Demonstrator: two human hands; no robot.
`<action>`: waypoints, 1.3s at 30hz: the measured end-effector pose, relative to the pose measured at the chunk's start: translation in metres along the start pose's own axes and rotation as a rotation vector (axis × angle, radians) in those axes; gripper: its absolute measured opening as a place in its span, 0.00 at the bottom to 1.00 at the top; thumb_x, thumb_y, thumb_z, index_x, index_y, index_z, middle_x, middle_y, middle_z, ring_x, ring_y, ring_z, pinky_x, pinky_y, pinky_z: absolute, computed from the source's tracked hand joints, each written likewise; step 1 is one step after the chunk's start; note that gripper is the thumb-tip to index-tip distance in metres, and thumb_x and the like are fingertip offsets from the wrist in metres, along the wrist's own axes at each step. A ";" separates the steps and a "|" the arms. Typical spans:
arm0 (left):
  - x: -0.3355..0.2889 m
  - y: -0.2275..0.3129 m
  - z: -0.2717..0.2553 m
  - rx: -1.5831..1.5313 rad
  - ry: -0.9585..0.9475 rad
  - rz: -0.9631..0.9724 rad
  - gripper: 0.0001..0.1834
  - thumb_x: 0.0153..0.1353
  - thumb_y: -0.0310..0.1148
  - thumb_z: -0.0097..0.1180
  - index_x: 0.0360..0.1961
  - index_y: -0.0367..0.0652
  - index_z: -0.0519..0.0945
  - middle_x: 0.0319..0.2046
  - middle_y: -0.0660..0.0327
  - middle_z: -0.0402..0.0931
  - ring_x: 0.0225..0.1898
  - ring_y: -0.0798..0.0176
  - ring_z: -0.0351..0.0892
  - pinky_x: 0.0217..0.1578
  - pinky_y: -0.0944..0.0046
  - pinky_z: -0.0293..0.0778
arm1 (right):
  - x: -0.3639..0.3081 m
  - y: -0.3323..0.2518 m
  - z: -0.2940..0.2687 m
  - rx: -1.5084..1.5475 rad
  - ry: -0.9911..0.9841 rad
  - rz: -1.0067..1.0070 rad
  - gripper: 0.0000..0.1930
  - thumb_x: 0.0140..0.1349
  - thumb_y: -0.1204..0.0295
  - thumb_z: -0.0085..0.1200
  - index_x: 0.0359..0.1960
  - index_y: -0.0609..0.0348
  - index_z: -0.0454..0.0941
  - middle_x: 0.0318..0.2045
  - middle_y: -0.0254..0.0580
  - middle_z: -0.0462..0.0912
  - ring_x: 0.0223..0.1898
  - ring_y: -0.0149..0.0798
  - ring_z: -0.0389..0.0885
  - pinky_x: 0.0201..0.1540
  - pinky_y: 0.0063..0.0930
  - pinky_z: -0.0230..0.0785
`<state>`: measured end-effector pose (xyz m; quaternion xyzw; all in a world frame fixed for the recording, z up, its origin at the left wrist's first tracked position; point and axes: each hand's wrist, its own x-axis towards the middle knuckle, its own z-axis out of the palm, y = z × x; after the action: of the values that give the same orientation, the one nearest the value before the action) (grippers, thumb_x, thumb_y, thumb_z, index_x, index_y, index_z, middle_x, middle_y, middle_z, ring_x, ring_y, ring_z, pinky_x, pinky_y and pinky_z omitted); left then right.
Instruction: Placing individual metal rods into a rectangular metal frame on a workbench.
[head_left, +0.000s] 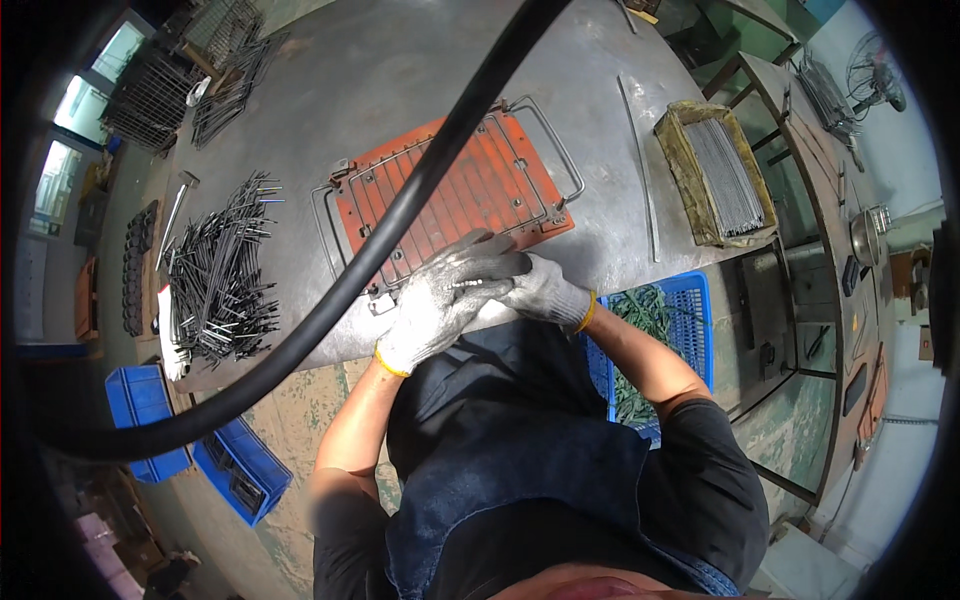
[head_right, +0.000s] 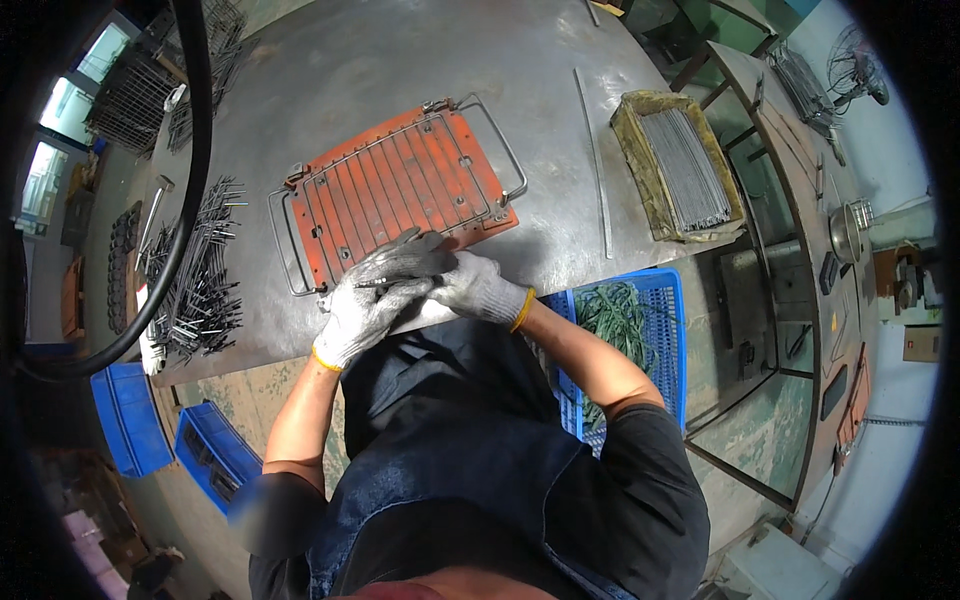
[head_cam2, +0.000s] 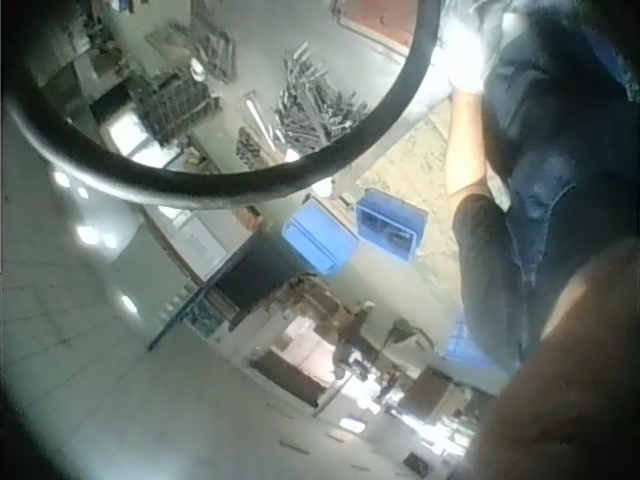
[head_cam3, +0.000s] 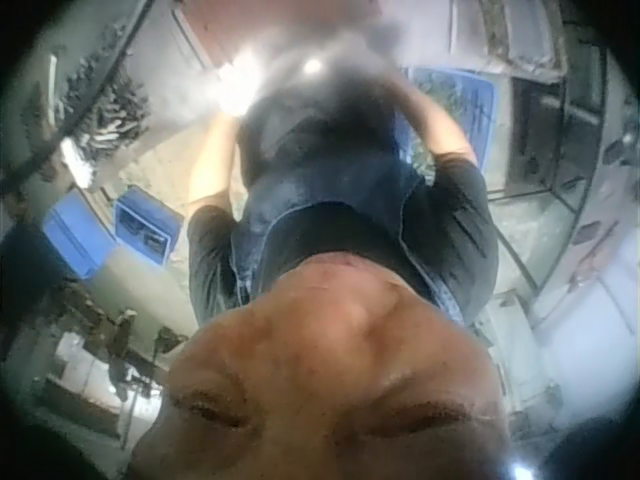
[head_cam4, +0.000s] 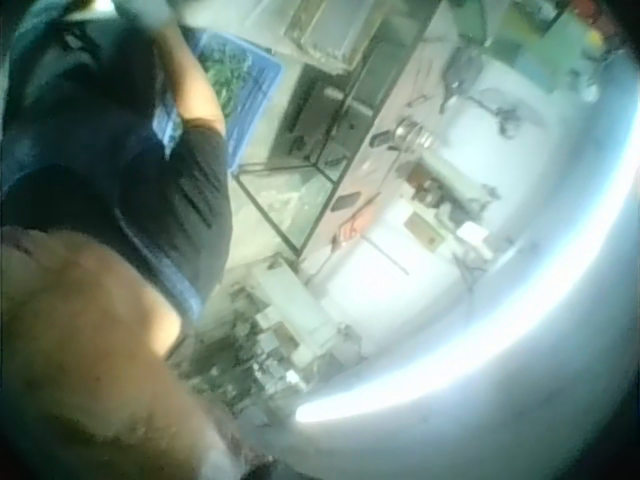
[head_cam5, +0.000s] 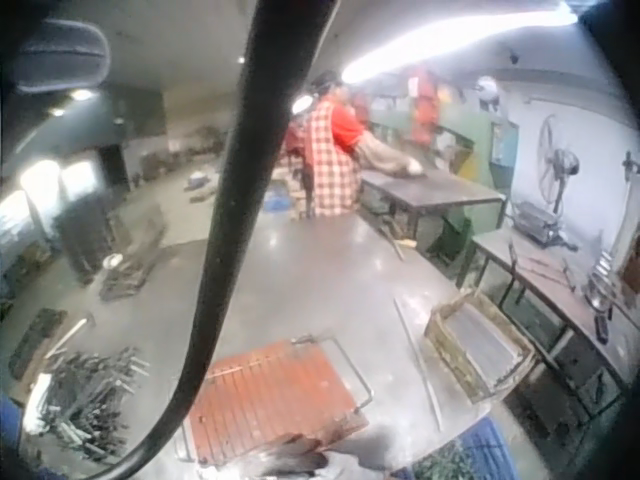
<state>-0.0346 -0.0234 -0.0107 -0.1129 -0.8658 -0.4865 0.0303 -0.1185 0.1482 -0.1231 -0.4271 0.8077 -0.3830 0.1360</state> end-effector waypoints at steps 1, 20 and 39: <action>0.002 -0.002 -0.001 0.071 -0.018 0.027 0.16 0.62 0.41 0.52 0.48 0.48 0.80 0.53 0.60 0.75 0.64 0.52 0.63 0.62 0.55 0.62 | -0.003 0.007 0.003 0.009 0.060 -0.129 0.19 0.58 0.57 0.53 0.48 0.51 0.77 0.42 0.43 0.80 0.45 0.47 0.79 0.49 0.42 0.71; 0.119 -0.072 0.002 -1.222 0.175 -0.683 0.14 0.67 0.33 0.49 0.46 0.31 0.76 0.39 0.53 0.80 0.35 0.61 0.83 0.39 0.66 0.82 | 0.070 0.017 -0.037 1.622 -0.070 0.558 0.16 0.65 0.74 0.47 0.54 0.65 0.68 0.46 0.46 0.78 0.40 0.40 0.82 0.41 0.32 0.80; 0.119 -0.112 0.003 0.628 0.210 0.078 0.17 0.65 0.43 0.47 0.51 0.50 0.77 0.55 0.57 0.72 0.58 0.53 0.69 0.60 0.54 0.62 | 0.071 0.030 -0.036 0.831 -0.169 0.445 0.16 0.67 0.68 0.47 0.50 0.66 0.71 0.42 0.43 0.80 0.37 0.36 0.83 0.36 0.34 0.81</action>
<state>-0.1751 -0.0570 -0.0868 -0.0803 -0.9607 -0.2031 0.1714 -0.1979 0.1202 -0.1134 -0.1828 0.6440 -0.5991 0.4393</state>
